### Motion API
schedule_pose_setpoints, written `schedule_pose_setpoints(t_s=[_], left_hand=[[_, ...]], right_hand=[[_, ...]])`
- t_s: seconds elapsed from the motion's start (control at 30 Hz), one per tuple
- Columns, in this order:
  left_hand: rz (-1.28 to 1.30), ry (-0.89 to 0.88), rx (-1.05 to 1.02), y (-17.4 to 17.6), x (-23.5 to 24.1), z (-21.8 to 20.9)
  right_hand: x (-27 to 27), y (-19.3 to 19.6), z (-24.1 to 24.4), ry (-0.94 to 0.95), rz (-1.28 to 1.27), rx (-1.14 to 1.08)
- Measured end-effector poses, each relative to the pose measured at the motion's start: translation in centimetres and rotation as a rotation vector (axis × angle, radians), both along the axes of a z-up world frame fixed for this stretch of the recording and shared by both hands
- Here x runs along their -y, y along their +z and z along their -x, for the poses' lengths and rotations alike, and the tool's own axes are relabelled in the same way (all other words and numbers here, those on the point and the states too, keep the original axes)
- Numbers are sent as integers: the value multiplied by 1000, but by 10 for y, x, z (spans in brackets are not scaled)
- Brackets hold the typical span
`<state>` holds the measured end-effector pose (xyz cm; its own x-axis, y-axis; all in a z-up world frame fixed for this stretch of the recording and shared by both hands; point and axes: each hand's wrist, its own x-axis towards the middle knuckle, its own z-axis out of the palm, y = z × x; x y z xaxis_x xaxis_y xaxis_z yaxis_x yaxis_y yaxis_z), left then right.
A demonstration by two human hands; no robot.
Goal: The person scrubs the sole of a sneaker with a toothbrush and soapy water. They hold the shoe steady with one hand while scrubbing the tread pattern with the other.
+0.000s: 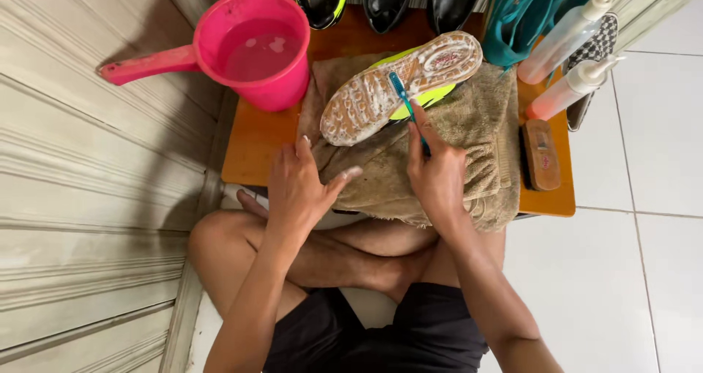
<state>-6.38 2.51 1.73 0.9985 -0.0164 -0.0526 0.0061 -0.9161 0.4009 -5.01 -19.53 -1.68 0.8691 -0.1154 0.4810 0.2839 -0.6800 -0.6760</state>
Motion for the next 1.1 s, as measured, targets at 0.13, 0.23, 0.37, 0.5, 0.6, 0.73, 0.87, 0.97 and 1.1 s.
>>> schedule_pose_setpoints(t_s=[0.13, 0.23, 0.37, 0.5, 0.6, 0.73, 0.87, 0.97, 1.1], left_hand=[[-128, -48, -86, 17, 5, -4], [-82, 15, -206, 31, 7, -9], [-145, -174, -168, 1, -8, -18], [-70, -273, 8, -19, -23, -16], [-35, -293, 57, -31, -32, -18], [35, -298, 59, -26, -35, -18], [112, -280, 170, -30, -44, -13], [168, -251, 263, -27, -54, -11], [242, -179, 371, 11, -46, 3]], right_hand=[[3, -9, -2, 6, 3, 7], [6, -9, 0, 19, -6, -1], [6, -8, 1, -8, -5, -12], [5, -17, -2, -31, 2, 11], [1, -12, 1, -47, -19, 54], [4, -13, 1, -27, -27, 32], [5, -14, 1, -25, -42, 24], [7, -14, 0, -10, -48, 6], [2, -6, 3, -9, -59, -4]])
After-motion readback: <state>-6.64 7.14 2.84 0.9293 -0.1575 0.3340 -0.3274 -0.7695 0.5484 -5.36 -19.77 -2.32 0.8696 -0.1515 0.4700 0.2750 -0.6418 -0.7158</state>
